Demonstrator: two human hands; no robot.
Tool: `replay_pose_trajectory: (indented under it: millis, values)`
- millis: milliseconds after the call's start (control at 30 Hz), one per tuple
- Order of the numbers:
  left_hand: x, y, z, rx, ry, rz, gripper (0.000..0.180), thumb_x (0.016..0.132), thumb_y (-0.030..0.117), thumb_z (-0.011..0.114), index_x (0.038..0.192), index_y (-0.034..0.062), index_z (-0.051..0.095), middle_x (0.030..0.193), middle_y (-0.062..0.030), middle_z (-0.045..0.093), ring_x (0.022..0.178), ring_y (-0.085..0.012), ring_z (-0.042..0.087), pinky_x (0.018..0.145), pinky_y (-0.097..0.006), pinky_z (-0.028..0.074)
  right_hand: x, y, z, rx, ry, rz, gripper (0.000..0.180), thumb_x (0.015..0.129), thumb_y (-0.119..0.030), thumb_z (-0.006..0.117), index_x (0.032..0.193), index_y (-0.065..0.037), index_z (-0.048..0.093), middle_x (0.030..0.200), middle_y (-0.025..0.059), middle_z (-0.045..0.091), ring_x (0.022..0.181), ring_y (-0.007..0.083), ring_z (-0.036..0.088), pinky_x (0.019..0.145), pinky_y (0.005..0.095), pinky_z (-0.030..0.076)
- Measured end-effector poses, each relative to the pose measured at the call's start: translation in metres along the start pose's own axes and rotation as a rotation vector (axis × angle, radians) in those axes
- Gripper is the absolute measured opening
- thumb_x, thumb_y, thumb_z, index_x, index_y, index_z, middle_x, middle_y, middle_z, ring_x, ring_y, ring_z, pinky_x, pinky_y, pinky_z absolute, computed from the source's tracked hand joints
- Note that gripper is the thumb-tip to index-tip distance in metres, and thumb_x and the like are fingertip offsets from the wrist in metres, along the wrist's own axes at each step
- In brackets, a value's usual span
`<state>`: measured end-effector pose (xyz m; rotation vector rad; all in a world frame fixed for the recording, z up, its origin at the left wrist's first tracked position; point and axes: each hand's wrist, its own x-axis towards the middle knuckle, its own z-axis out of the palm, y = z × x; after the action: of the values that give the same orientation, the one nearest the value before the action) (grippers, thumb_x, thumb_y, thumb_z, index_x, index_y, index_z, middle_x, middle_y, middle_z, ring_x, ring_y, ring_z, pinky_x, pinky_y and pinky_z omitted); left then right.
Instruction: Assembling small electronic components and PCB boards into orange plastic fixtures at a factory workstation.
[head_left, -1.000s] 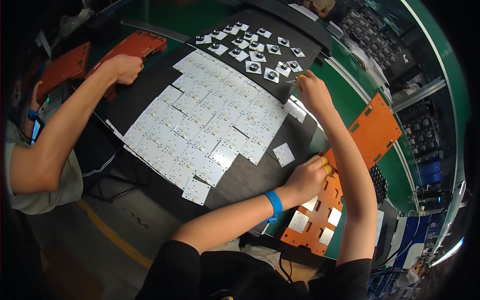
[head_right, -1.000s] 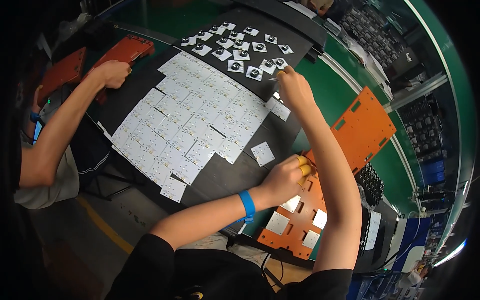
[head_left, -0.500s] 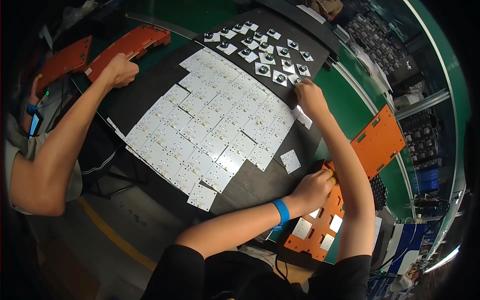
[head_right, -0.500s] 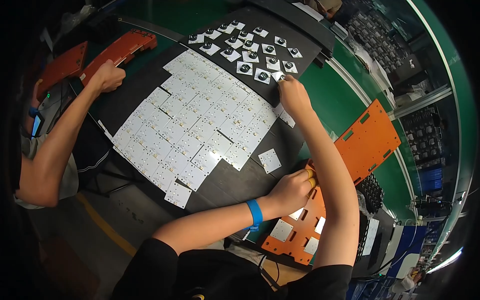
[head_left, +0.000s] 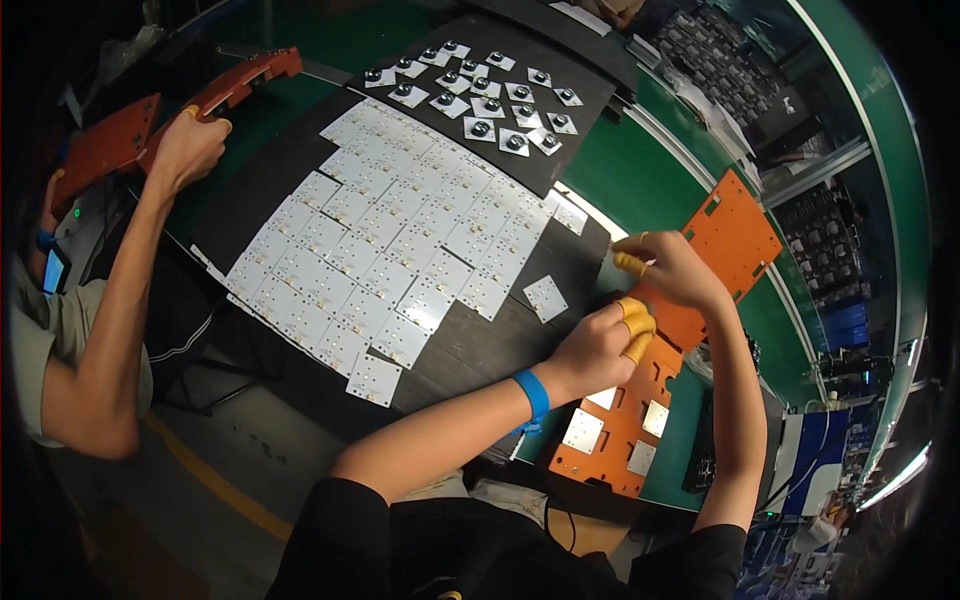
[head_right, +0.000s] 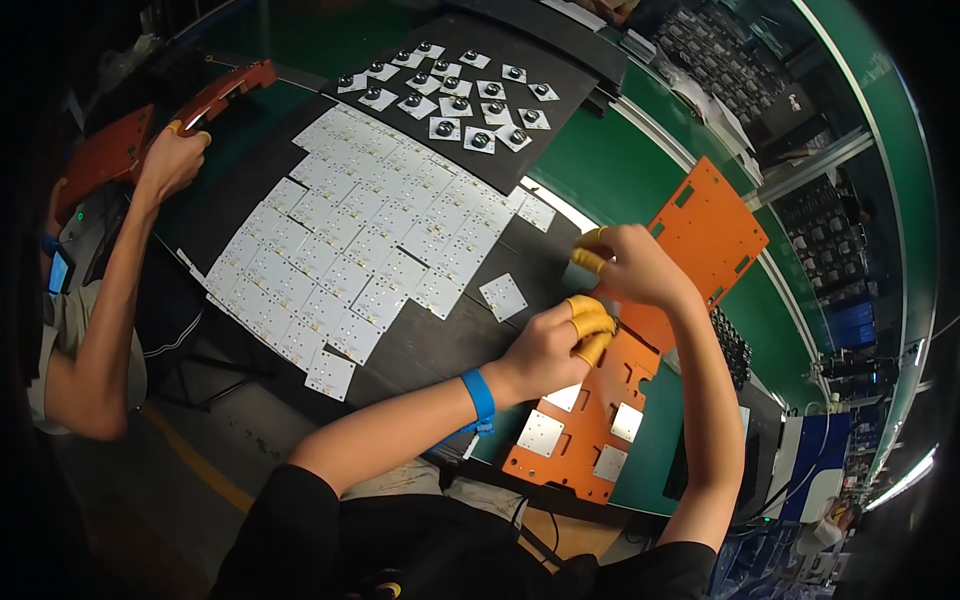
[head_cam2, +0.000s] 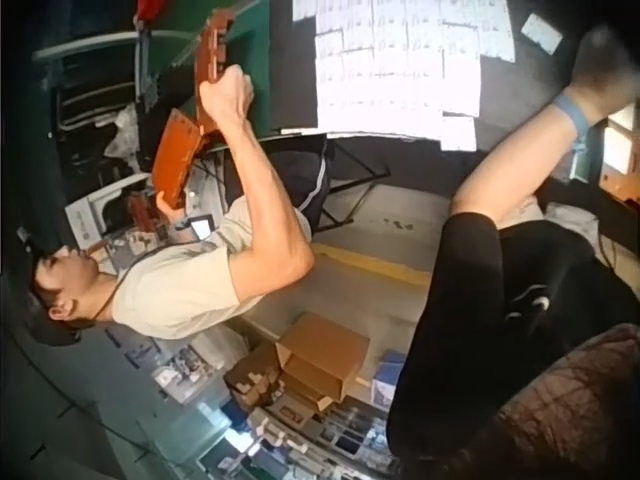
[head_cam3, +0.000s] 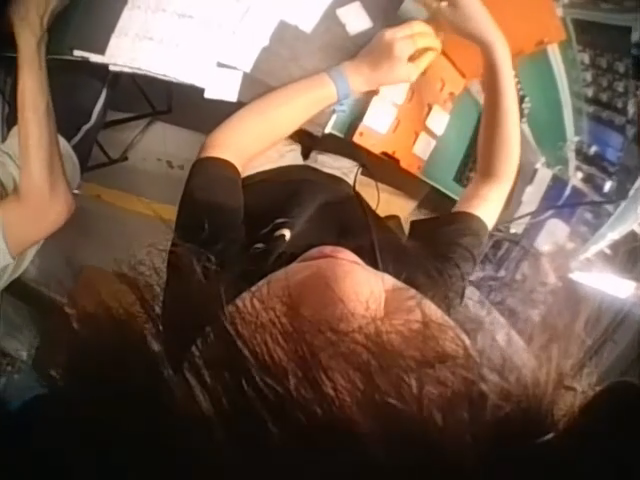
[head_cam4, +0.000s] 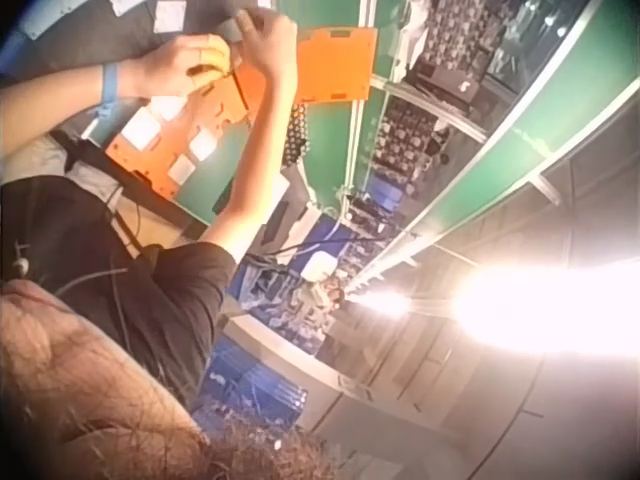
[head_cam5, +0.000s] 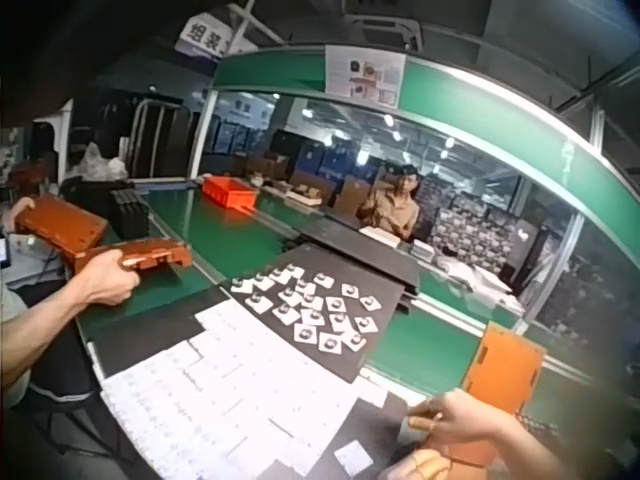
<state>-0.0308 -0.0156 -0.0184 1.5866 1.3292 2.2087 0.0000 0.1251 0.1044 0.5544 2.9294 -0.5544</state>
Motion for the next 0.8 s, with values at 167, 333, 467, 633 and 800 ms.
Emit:
replay_pose_trajectory:
  millis: [167, 333, 467, 633, 800]
  values:
    - [-0.001, -0.003, 0.003, 0.085, -0.039, 0.026, 0.024, 0.075, -0.006, 0.064, 0.099, -0.0007, 0.065, 0.101, -0.0156, 0.061, 0.088, -0.0334, 0.062, 0.078, -0.038, 0.054, -0.003, -0.015, 0.006, -0.02, 0.16, -0.075, 0.026, 0.092, -0.009, 0.06, 0.114, 0.004, 0.062, 0.111, 0.0181, 0.064, 0.098, 0.0296, 0.065, 0.084, 0.0339, 0.052]
    - [0.002, 0.0, -0.003, 0.096, -0.036, -0.047, 0.026, 0.074, -0.008, 0.063, 0.099, -0.0012, 0.065, 0.102, -0.0173, 0.061, 0.09, -0.0355, 0.062, 0.079, -0.039, 0.053, 0.082, -0.003, 0.021, -0.155, 0.374, -0.285, 0.03, 0.09, -0.012, 0.057, 0.116, 0.003, 0.06, 0.125, 0.0222, 0.058, 0.105, 0.0405, 0.06, 0.09, 0.0426, 0.049]
    - [0.002, 0.0, 0.002, 0.072, -0.024, -0.08, 0.023, 0.074, -0.009, 0.062, 0.096, -0.0024, 0.064, 0.099, -0.0189, 0.06, 0.089, -0.0376, 0.06, 0.077, -0.04, 0.052, 0.135, 0.01, 0.033, -0.345, 0.167, -0.029, 0.038, 0.09, -0.014, 0.054, 0.123, 0.005, 0.056, 0.146, 0.0174, 0.043, 0.117, 0.0378, 0.056, 0.098, 0.0407, 0.047]
    - [0.002, 0.001, -0.001, 0.089, -0.004, -0.137, 0.019, 0.074, -0.011, 0.06, 0.092, -0.0045, 0.061, 0.098, -0.0197, 0.059, 0.087, -0.0382, 0.06, 0.075, -0.04, 0.052, 0.159, 0.006, 0.037, -0.313, 0.147, -0.017, 0.037, 0.09, -0.013, 0.051, 0.122, 0.006, 0.057, 0.15, 0.0169, 0.037, 0.122, 0.0334, 0.053, 0.1, 0.0397, 0.047]
    - [0.003, -0.002, 0.0, 0.128, -0.002, -0.078, 0.02, 0.074, -0.012, 0.06, 0.092, -0.0041, 0.062, 0.099, -0.0189, 0.059, 0.087, -0.0372, 0.06, 0.075, -0.04, 0.052, 0.161, 0.005, 0.035, -0.37, 0.072, 0.046, 0.038, 0.089, -0.013, 0.051, 0.122, 0.006, 0.056, 0.151, 0.0174, 0.035, 0.126, 0.0316, 0.051, 0.102, 0.0385, 0.045]
